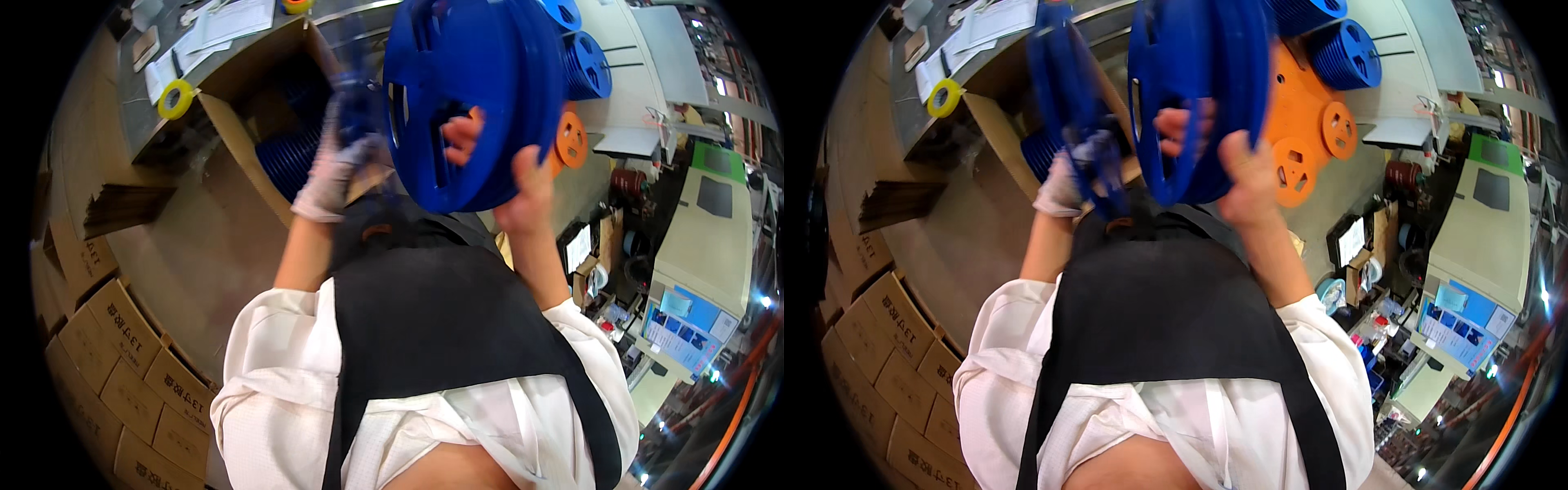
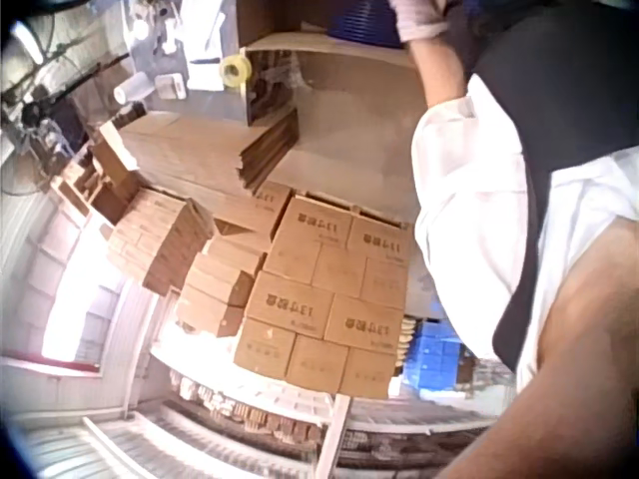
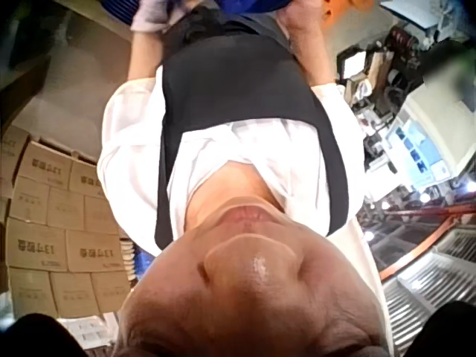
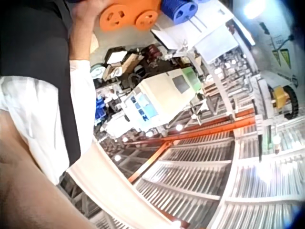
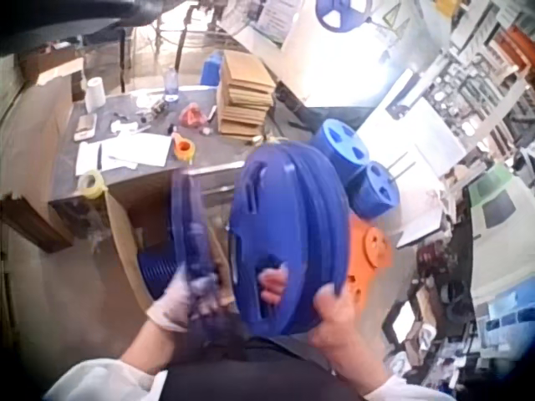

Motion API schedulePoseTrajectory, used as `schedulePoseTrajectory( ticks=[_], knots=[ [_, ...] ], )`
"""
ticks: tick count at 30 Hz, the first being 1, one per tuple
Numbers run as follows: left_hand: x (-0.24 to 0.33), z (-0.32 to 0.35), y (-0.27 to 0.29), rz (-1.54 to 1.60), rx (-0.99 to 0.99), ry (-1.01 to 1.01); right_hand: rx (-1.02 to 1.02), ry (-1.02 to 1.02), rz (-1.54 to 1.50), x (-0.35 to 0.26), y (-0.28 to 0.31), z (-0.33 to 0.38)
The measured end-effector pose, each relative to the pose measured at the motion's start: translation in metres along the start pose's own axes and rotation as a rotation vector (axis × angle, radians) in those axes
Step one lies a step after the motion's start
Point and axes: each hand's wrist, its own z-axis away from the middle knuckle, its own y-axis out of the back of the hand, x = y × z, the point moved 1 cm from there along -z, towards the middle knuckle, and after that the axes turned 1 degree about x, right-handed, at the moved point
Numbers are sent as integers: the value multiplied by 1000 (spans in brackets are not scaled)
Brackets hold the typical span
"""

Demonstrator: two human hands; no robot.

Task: The person picks up blue plastic spools from a table and places them into a cardboard box. The person repeatedly picks up spools and stacks them inside the box.

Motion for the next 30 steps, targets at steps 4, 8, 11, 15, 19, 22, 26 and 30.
schedulePoseTrajectory(
  ticks=[4,8,11,15,19,22,26,30],
  knots=[
    [-1,-3,-48,346,-144,-5,-94,53,352,15,-44,2],
    [31,24,-51,543,-12,48,107,-15,497,-11,-25,2],
    [24,31,-17,829,-253,196,448,-11,579,-23,11,-1],
    [26,43,-11,1057,-304,122,669,-17,544,-22,60,7],
    [16,35,10,1072,-406,5,721,-81,590,-20,78,14],
    [24,36,13,1072,-436,12,638,-37,367,-26,93,20],
    [33,50,15,1029,-306,-126,455,41,35,-29,126,26],
    [43,53,33,869,-242,-274,449,120,-226,-18,127,32]
  ],
)
